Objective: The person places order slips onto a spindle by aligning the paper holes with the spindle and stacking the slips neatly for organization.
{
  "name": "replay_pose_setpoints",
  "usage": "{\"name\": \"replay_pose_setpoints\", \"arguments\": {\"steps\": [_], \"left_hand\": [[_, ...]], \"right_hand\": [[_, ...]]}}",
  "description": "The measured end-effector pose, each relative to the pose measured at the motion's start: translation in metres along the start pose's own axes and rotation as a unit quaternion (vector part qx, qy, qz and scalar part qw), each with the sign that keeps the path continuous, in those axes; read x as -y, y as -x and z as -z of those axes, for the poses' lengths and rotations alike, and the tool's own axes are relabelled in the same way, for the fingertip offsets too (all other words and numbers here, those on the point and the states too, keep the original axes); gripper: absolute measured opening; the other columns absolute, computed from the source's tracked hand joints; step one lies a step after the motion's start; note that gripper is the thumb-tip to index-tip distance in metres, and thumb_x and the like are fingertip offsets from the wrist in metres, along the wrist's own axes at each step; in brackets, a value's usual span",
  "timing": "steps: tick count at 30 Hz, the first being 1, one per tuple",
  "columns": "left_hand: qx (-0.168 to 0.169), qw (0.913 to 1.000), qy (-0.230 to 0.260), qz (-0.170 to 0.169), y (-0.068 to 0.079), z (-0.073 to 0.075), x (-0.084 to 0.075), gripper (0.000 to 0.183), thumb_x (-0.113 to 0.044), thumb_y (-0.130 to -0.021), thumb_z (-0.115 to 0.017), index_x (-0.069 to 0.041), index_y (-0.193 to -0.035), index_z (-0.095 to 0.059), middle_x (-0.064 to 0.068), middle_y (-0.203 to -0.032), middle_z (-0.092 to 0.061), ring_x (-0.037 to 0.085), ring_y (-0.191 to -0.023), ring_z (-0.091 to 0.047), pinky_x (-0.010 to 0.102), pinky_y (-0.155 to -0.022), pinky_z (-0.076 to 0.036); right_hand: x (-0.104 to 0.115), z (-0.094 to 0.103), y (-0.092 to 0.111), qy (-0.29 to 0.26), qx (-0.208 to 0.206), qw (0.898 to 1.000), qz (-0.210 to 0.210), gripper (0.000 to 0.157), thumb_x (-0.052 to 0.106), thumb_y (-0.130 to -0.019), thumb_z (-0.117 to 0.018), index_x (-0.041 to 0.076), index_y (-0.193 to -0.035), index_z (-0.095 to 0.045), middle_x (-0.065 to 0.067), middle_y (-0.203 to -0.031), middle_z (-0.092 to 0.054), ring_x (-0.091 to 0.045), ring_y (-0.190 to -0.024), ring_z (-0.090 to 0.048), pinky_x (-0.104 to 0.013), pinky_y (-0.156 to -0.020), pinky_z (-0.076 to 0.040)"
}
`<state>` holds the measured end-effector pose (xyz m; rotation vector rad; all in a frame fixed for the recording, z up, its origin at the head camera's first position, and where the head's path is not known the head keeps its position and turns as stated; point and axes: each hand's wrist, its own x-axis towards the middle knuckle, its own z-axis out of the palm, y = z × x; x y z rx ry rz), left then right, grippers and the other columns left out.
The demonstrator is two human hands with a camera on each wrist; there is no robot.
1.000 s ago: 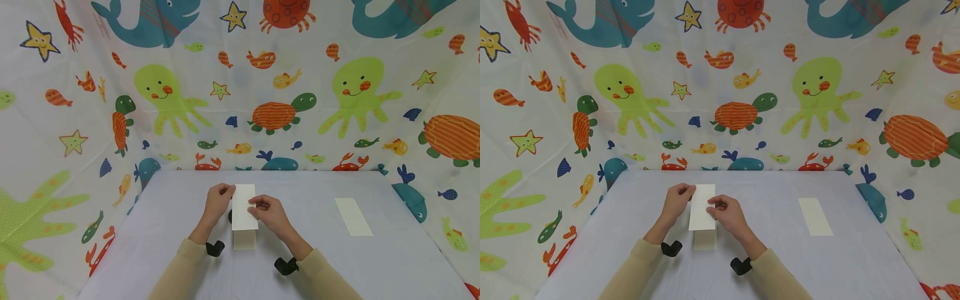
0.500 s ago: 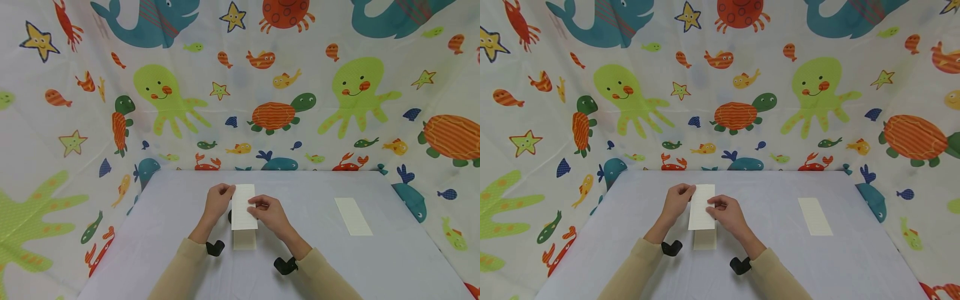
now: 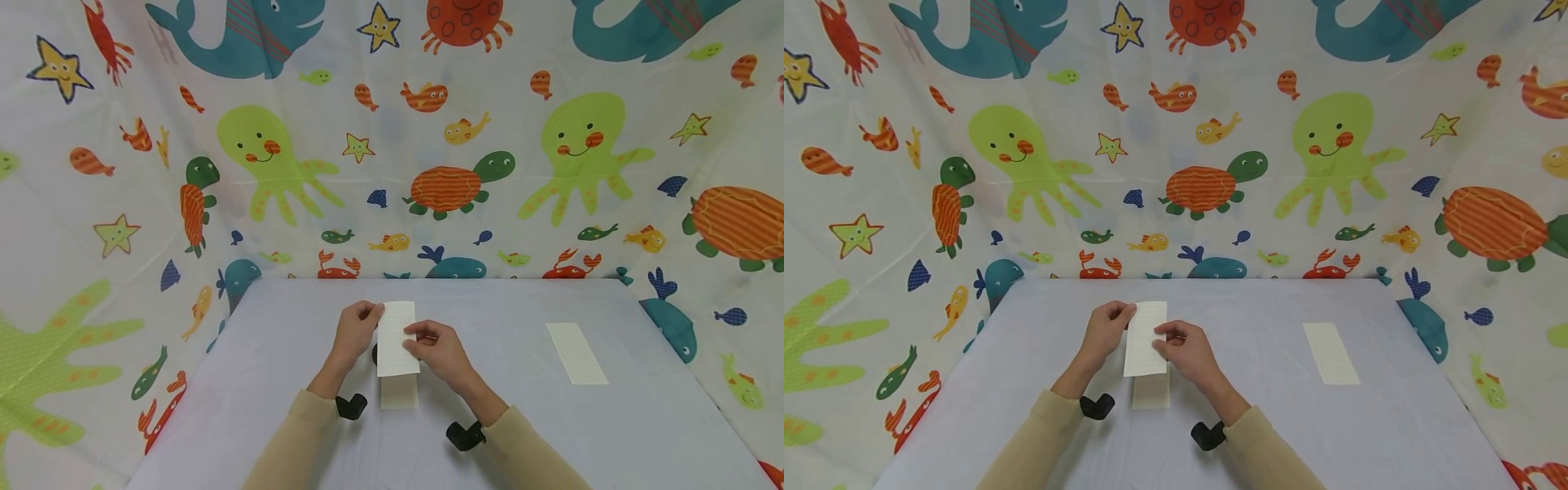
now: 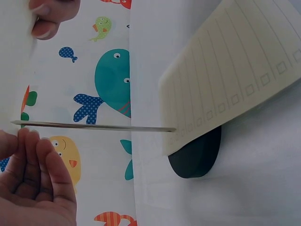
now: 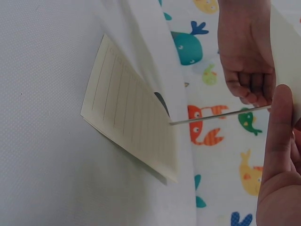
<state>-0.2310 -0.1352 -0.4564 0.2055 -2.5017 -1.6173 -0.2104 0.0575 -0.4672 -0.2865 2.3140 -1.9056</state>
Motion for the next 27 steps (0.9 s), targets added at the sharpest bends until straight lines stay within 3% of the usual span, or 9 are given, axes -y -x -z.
{"name": "replay_pose_setpoints", "arguments": {"steps": [7,15,27], "left_hand": [[0.002,0.9999,0.001,-0.012,0.0,0.0,0.003,0.026,-0.03,-0.102,-0.063,-0.006,-0.105,-0.072,0.007,-0.09,-0.063,0.023,-0.087,-0.056,0.032,-0.073,-0.047],[0.01,0.9989,-0.045,0.0,0.001,-0.009,0.03,0.021,-0.024,-0.102,-0.063,-0.005,-0.099,-0.071,0.004,-0.083,-0.06,0.019,-0.079,-0.054,0.03,-0.065,-0.045],[0.018,0.9958,-0.09,-0.003,0.002,-0.014,0.039,0.015,-0.018,-0.1,-0.063,-0.004,-0.102,-0.068,0.006,-0.091,-0.063,0.02,-0.082,-0.056,0.035,-0.073,-0.049]], "right_hand": [[-0.002,-0.001,-0.001,0.005,0.001,1.0,-0.003,0.023,0.014,-0.09,-0.078,0.009,-0.112,-0.074,-0.008,-0.097,-0.06,-0.021,-0.08,-0.058,-0.025,-0.069,-0.053],[-0.015,-0.001,0.003,0.024,0.026,0.999,-0.017,0.024,0.017,-0.09,-0.078,0.008,-0.112,-0.073,-0.007,-0.093,-0.058,-0.019,-0.078,-0.055,-0.025,-0.064,-0.049],[-0.029,-0.003,0.004,0.06,0.054,0.997,-0.003,0.021,0.008,-0.088,-0.077,0.003,-0.108,-0.072,-0.004,-0.083,-0.057,-0.014,-0.069,-0.056,-0.027,-0.061,-0.049]]}}
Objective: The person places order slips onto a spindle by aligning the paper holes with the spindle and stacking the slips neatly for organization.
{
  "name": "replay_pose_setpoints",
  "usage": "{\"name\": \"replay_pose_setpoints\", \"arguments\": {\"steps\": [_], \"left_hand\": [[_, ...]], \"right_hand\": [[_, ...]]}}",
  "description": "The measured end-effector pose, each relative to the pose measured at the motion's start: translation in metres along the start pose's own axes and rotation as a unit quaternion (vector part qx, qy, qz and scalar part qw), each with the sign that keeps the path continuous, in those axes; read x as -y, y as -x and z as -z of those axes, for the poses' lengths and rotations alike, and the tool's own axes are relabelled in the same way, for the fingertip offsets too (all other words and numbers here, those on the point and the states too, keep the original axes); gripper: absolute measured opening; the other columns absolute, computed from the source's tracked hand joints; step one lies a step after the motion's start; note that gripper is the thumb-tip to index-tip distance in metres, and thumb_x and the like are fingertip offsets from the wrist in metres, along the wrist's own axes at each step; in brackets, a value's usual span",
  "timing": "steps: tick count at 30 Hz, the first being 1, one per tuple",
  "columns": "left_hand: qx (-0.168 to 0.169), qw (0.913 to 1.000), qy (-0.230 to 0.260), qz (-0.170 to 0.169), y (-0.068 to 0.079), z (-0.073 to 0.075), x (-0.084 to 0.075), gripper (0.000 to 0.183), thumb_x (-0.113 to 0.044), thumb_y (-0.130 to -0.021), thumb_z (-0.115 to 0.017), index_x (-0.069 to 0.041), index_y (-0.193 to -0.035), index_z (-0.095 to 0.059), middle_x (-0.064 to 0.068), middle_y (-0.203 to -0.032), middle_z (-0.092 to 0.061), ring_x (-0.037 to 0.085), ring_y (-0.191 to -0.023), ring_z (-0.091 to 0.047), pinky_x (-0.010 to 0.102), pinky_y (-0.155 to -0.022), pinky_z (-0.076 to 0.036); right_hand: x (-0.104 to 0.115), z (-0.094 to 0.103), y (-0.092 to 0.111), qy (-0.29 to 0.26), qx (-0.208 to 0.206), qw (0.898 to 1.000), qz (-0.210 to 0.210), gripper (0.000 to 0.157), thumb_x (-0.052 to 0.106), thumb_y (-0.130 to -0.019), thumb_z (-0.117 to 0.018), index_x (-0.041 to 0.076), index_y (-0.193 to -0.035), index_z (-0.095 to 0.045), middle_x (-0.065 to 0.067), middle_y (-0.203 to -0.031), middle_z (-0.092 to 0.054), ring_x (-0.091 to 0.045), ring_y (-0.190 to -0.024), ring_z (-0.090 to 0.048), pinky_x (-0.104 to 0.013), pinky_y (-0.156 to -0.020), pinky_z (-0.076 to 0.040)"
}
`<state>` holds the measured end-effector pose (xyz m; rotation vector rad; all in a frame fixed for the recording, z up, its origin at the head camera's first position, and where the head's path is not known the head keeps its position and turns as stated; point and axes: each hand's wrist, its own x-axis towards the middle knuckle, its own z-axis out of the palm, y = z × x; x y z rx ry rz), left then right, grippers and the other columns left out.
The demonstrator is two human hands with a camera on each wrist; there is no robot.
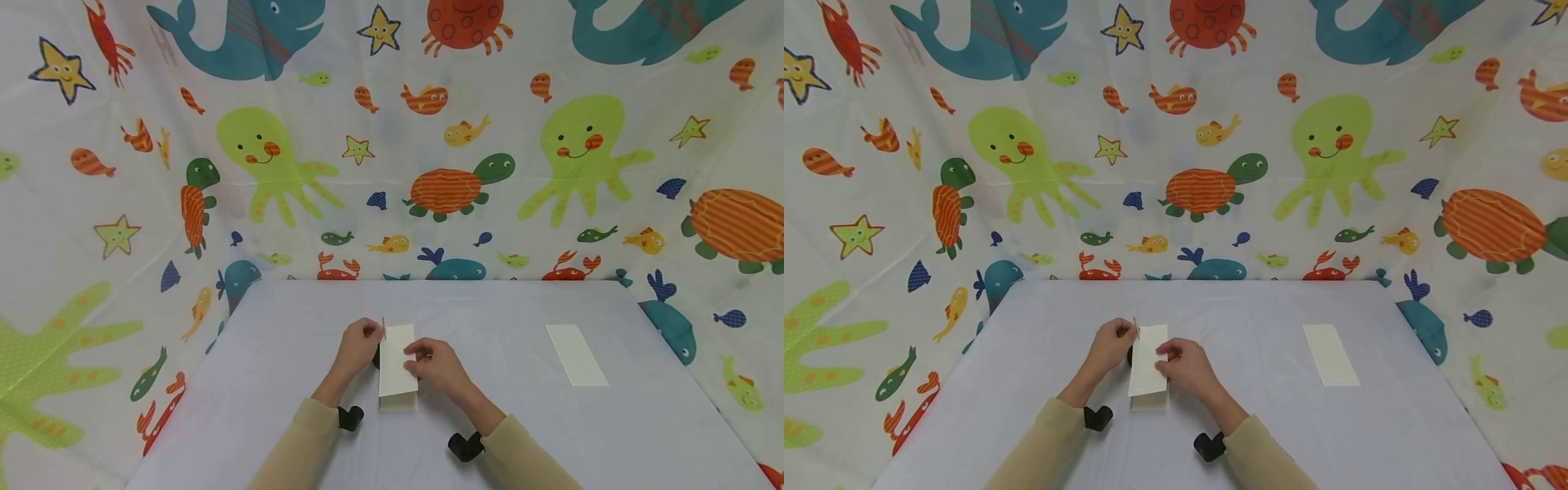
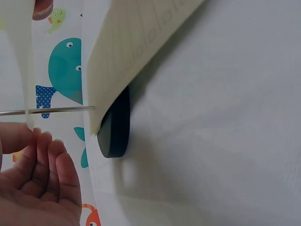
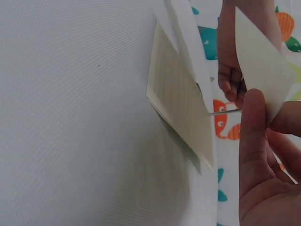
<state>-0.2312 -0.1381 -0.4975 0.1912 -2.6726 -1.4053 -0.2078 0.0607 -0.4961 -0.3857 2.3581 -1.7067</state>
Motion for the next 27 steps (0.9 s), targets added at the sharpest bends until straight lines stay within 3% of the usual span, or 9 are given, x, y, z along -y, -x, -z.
{"name": "replay_pose_setpoints", "arguments": {"steps": [14,27], "left_hand": [[0.029,0.9994,-0.015,-0.009,-0.005,-0.004,0.011,0.007,-0.013,-0.096,-0.067,-0.007,-0.093,-0.067,0.004,-0.082,-0.059,0.019,-0.076,-0.052,0.032,-0.066,-0.044],[0.046,0.9974,-0.047,-0.031,-0.011,-0.008,0.021,0.006,-0.01,-0.094,-0.066,-0.006,-0.09,-0.068,0.003,-0.078,-0.059,0.018,-0.072,-0.053,0.031,-0.063,-0.044]], "right_hand": [[-0.01,-0.005,0.002,0.026,0.017,0.999,-0.011,0.023,0.003,-0.085,-0.075,0.0,-0.108,-0.07,-0.004,-0.078,-0.059,-0.015,-0.06,-0.058,-0.03,-0.056,-0.05],[-0.013,-0.011,0.005,0.103,0.023,0.994,-0.005,0.029,0.002,-0.08,-0.075,0.001,-0.109,-0.07,0.0,-0.073,-0.058,-0.011,-0.057,-0.054,-0.027,-0.054,-0.045]]}}
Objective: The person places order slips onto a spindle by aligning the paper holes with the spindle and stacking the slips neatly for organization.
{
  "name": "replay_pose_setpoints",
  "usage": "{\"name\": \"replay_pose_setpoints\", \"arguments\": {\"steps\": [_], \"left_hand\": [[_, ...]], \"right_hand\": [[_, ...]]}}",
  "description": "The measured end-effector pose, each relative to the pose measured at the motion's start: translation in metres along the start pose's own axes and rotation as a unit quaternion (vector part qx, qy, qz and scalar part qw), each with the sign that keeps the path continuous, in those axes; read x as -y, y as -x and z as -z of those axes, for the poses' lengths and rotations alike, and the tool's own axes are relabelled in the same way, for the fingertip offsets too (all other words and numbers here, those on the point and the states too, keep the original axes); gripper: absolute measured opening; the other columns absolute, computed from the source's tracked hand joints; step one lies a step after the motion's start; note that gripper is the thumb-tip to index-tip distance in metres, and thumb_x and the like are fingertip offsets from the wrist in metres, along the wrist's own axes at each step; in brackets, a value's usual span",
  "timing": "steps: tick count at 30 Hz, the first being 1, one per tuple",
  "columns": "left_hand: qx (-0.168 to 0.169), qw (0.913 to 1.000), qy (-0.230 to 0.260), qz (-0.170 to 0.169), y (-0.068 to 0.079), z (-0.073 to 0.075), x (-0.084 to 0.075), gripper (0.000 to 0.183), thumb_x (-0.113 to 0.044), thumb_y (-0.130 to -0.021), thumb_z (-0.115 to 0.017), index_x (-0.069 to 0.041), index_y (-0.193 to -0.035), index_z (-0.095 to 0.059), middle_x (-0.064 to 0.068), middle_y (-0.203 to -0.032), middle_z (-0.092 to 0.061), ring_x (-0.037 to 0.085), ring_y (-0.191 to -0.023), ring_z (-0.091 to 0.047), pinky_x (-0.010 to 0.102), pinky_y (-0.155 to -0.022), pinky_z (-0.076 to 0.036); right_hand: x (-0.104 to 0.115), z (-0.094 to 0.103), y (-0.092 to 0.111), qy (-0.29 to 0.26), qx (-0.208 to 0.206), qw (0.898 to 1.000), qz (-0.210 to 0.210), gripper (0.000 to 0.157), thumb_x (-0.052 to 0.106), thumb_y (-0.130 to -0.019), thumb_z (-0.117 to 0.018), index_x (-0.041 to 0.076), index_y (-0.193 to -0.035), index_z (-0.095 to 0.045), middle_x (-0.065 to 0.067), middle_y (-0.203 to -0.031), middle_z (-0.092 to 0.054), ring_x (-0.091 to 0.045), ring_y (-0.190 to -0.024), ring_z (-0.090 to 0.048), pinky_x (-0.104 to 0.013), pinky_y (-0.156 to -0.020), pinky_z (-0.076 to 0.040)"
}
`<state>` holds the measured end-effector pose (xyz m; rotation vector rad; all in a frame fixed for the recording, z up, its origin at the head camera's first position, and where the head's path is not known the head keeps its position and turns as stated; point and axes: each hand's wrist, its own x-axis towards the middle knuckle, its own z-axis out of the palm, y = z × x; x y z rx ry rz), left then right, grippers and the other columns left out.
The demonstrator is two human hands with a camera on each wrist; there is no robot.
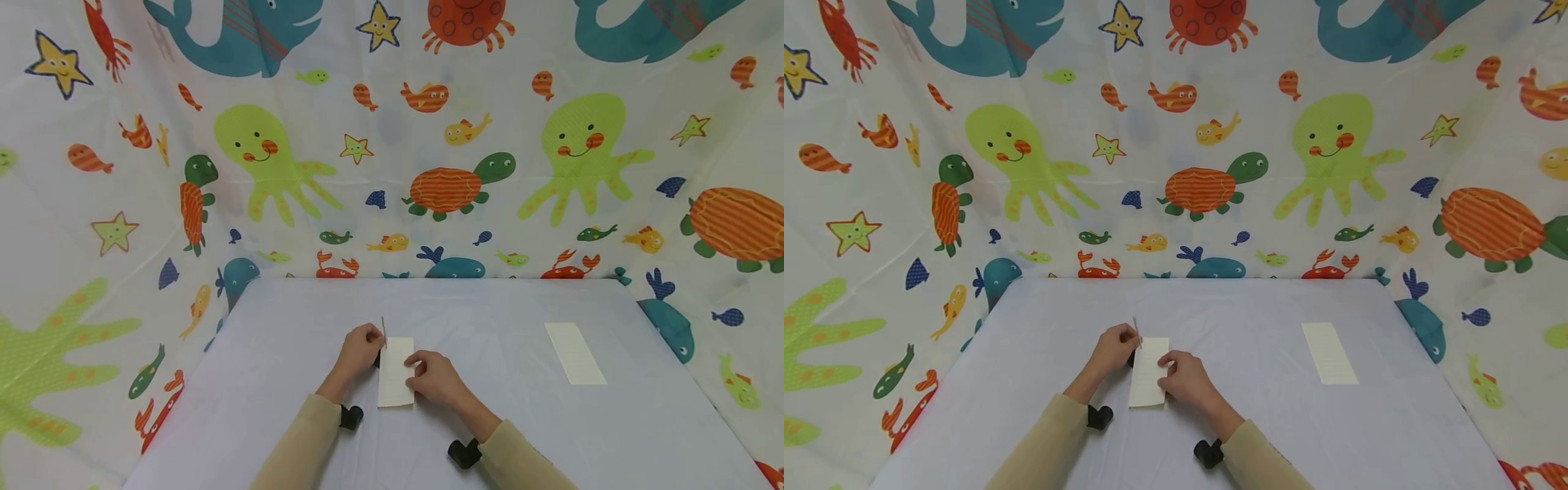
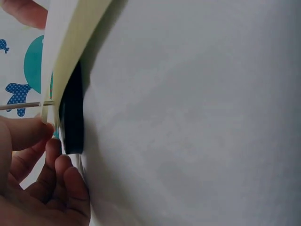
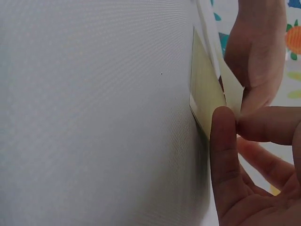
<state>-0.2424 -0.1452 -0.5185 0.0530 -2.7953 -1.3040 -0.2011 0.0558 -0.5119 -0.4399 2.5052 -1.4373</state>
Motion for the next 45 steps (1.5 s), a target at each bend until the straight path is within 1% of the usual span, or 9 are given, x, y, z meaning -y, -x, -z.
{"name": "replay_pose_setpoints", "arguments": {"steps": [3,8,15,23,27,32,36,43,45], "left_hand": [[-0.004,0.9999,-0.01,-0.007,0.001,0.0,0.0,0.007,-0.009,-0.093,-0.065,-0.006,-0.087,-0.067,0.002,-0.075,-0.058,0.017,-0.07,-0.052,0.03,-0.062,-0.043],[0.007,0.9997,-0.021,0.008,0.001,0.001,-0.003,0.007,-0.01,-0.093,-0.066,-0.006,-0.088,-0.067,0.003,-0.077,-0.058,0.018,-0.072,-0.053,0.032,-0.063,-0.044],[0.004,0.9994,-0.035,0.009,-0.002,-0.001,0.0,0.007,-0.01,-0.093,-0.067,-0.007,-0.087,-0.066,0.002,-0.076,-0.057,0.017,-0.071,-0.052,0.031,-0.062,-0.043],[0.005,0.9998,-0.021,0.005,0.001,0.003,0.0,0.007,-0.009,-0.09,-0.072,-0.005,-0.091,-0.066,0.004,-0.079,-0.057,0.019,-0.075,-0.052,0.033,-0.066,-0.045],[0.022,0.9995,-0.02,-0.003,0.004,0.006,0.002,0.011,-0.007,-0.088,-0.074,-0.005,-0.096,-0.067,0.005,-0.087,-0.057,0.019,-0.08,-0.052,0.034,-0.071,-0.045],[0.055,0.9976,-0.026,-0.031,0.009,0.009,0.003,0.016,-0.005,-0.086,-0.074,-0.004,-0.102,-0.071,0.009,-0.097,-0.056,0.022,-0.086,-0.05,0.038,-0.077,-0.044],[0.073,0.9959,-0.03,-0.045,0.011,0.009,0.003,0.019,-0.006,-0.086,-0.073,-0.003,-0.105,-0.073,0.01,-0.1,-0.056,0.022,-0.088,-0.049,0.039,-0.078,-0.043],[0.079,0.9955,-0.046,-0.024,0.012,0.009,0.0,0.018,-0.011,-0.088,-0.075,-0.007,-0.105,-0.072,0.008,-0.102,-0.055,0.023,-0.091,-0.049,0.041,-0.082,-0.043],[0.079,0.9954,-0.048,-0.024,0.012,0.009,-0.002,0.018,-0.01,-0.087,-0.075,-0.006,-0.105,-0.072,0.009,-0.102,-0.056,0.024,-0.09,-0.05,0.043,-0.082,-0.044]], "right_hand": [[0.001,0.0,0.0,0.008,0.002,1.0,0.0,0.03,0.001,-0.08,-0.074,0.0,-0.109,-0.069,0.0,-0.072,-0.057,-0.01,-0.055,-0.053,-0.026,-0.052,-0.044],[0.001,-0.002,-0.001,0.029,0.008,1.0,0.006,0.031,-0.003,-0.08,-0.07,-0.002,-0.11,-0.069,0.0,-0.068,-0.056,-0.01,-0.051,-0.053,-0.025,-0.049,-0.042],[0.0,-0.003,-0.003,0.052,0.015,0.999,0.001,0.034,-0.003,-0.079,-0.067,-0.001,-0.113,-0.069,0.001,-0.067,-0.055,-0.008,-0.049,-0.051,-0.024,-0.048,-0.04],[0.005,-0.003,0.0,0.06,0.022,0.998,0.01,0.031,-0.004,-0.08,-0.067,-0.002,-0.111,-0.068,-0.001,-0.067,-0.054,-0.009,-0.049,-0.049,-0.024,-0.048,-0.038],[0.005,-0.002,0.001,0.062,0.021,0.998,0.015,0.03,-0.005,-0.08,-0.067,-0.003,-0.11,-0.068,-0.001,-0.067,-0.054,-0.009,-0.049,-0.049,-0.025,-0.048,-0.038],[0.004,-0.002,0.0,0.062,0.022,0.998,0.018,0.03,-0.005,-0.08,-0.067,-0.002,-0.11,-0.068,-0.001,-0.068,-0.054,-0.009,-0.049,-0.049,-0.025,-0.048,-0.039],[0.003,-0.002,0.0,0.072,0.022,0.997,0.02,0.029,-0.004,-0.08,-0.067,-0.002,-0.109,-0.068,-0.001,-0.068,-0.053,-0.009,-0.05,-0.048,-0.024,-0.049,-0.038],[0.005,-0.001,0.001,0.074,0.026,0.997,0.018,0.029,-0.003,-0.08,-0.069,-0.002,-0.109,-0.068,-0.001,-0.07,-0.054,-0.01,-0.053,-0.048,-0.025,-0.05,-0.039],[0.005,0.0,0.002,0.074,0.027,0.997,0.02,0.029,-0.003,-0.08,-0.069,-0.002,-0.11,-0.068,-0.001,-0.071,-0.054,-0.01,-0.054,-0.049,-0.025,-0.05,-0.04]]}}
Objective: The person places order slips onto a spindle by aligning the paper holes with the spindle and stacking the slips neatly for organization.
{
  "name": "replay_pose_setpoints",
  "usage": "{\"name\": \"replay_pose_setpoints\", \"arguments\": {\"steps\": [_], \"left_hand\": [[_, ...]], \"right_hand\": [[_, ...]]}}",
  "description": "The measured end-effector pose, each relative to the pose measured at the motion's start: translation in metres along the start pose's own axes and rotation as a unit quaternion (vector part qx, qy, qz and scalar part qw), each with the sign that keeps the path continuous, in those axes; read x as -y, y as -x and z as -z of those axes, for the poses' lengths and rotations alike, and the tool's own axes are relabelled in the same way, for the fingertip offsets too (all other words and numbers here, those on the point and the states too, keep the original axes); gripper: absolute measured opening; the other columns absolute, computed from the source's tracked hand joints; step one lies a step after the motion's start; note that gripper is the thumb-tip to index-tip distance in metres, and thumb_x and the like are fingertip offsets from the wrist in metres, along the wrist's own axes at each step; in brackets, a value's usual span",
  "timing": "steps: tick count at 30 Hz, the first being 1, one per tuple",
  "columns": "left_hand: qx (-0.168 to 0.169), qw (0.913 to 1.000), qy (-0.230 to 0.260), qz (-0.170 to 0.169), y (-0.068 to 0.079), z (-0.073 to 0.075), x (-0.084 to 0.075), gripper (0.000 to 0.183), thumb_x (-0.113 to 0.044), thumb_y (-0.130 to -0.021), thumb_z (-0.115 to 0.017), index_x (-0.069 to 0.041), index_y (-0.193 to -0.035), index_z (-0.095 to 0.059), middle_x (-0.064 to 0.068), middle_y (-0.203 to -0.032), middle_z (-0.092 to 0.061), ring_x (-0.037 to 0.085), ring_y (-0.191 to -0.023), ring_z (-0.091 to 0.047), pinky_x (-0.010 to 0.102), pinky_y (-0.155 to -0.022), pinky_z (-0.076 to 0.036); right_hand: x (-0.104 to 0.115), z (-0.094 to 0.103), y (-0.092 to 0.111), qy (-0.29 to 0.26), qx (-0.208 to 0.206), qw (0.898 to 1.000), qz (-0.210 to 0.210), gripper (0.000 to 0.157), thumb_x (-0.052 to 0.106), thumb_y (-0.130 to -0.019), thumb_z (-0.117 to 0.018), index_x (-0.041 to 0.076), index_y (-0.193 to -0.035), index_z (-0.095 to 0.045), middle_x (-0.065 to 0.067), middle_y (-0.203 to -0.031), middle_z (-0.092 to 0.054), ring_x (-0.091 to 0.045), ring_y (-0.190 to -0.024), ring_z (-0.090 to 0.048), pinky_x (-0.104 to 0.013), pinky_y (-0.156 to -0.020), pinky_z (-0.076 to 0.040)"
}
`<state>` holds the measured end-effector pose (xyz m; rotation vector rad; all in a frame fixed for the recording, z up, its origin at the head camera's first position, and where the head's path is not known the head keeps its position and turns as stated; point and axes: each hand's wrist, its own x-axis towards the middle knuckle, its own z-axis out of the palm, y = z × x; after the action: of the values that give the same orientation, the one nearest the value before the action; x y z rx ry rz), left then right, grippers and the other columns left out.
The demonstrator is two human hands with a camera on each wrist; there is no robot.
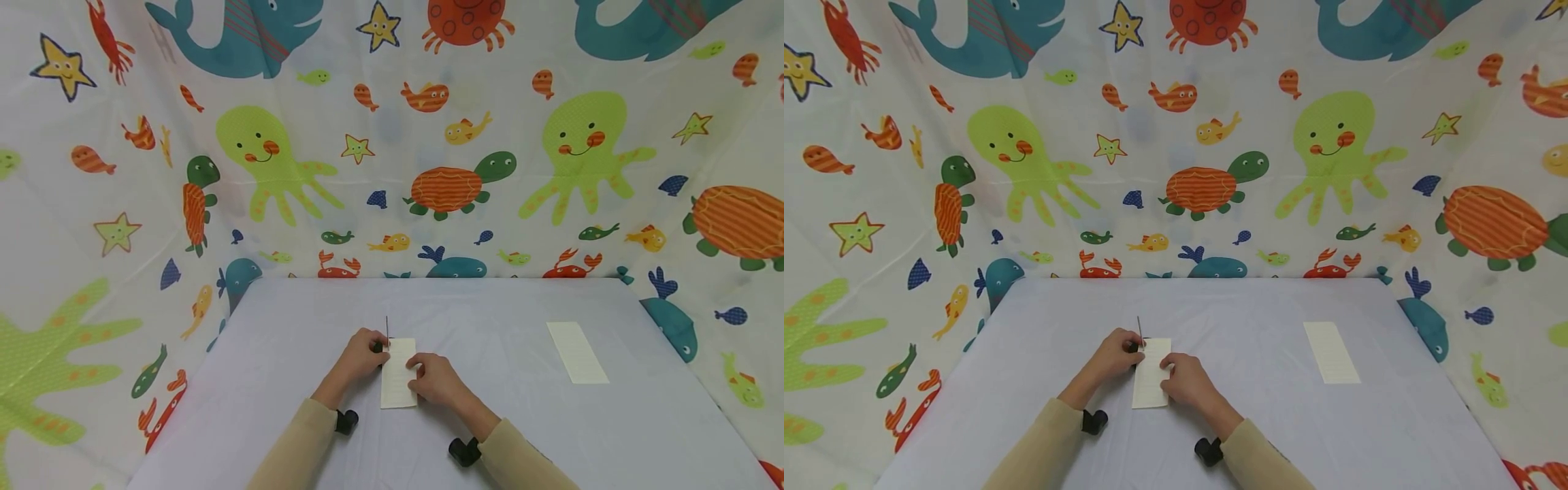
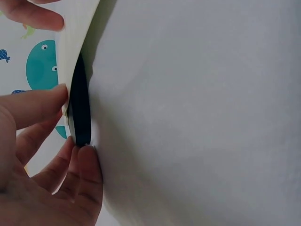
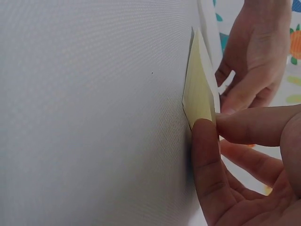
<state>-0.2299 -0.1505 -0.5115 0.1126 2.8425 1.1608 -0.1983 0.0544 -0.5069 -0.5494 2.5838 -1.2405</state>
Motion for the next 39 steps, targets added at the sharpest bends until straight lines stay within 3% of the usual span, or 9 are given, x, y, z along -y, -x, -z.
{"name": "replay_pose_setpoints", "arguments": {"steps": [14,24,31,39], "left_hand": [[0.011,0.9997,-0.008,0.021,0.001,0.002,-0.002,0.024,-0.014,-0.086,-0.078,-0.008,-0.108,-0.071,0.01,-0.109,-0.057,0.026,-0.096,-0.052,0.047,-0.089,-0.046],[0.004,0.9994,0.004,0.033,0.002,0.001,-0.004,0.024,-0.014,-0.087,-0.078,-0.008,-0.109,-0.071,0.012,-0.116,-0.058,0.028,-0.1,-0.054,0.049,-0.094,-0.047],[0.003,0.9996,-0.001,0.029,0.002,0.0,-0.003,0.023,-0.014,-0.087,-0.078,-0.008,-0.108,-0.07,0.012,-0.117,-0.058,0.028,-0.099,-0.054,0.048,-0.092,-0.048],[0.01,0.9995,-0.002,0.031,0.001,0.0,0.0,0.024,-0.016,-0.088,-0.078,-0.01,-0.109,-0.07,0.011,-0.12,-0.058,0.028,-0.102,-0.054,0.048,-0.095,-0.048]], "right_hand": [[-0.004,0.012,0.01,0.01,0.014,1.0,0.0,0.03,-0.001,-0.083,-0.069,0.0,-0.113,-0.068,-0.001,-0.077,-0.057,-0.012,-0.058,-0.053,-0.028,-0.053,-0.045],[-0.012,0.035,0.021,0.022,0.0,1.0,-0.007,0.026,0.003,-0.085,-0.074,0.002,-0.111,-0.07,-0.001,-0.081,-0.06,-0.014,-0.064,-0.055,-0.028,-0.057,-0.048],[-0.014,0.049,0.026,0.053,-0.008,0.998,-0.022,0.024,0.006,-0.087,-0.075,0.004,-0.111,-0.071,0.001,-0.084,-0.061,-0.015,-0.074,-0.055,-0.03,-0.063,-0.049],[-0.017,0.063,0.034,0.101,-0.004,0.995,-0.005,0.021,0.009,-0.089,-0.075,0.005,-0.11,-0.072,0.003,-0.086,-0.061,-0.014,-0.077,-0.054,-0.031,-0.068,-0.049]]}}
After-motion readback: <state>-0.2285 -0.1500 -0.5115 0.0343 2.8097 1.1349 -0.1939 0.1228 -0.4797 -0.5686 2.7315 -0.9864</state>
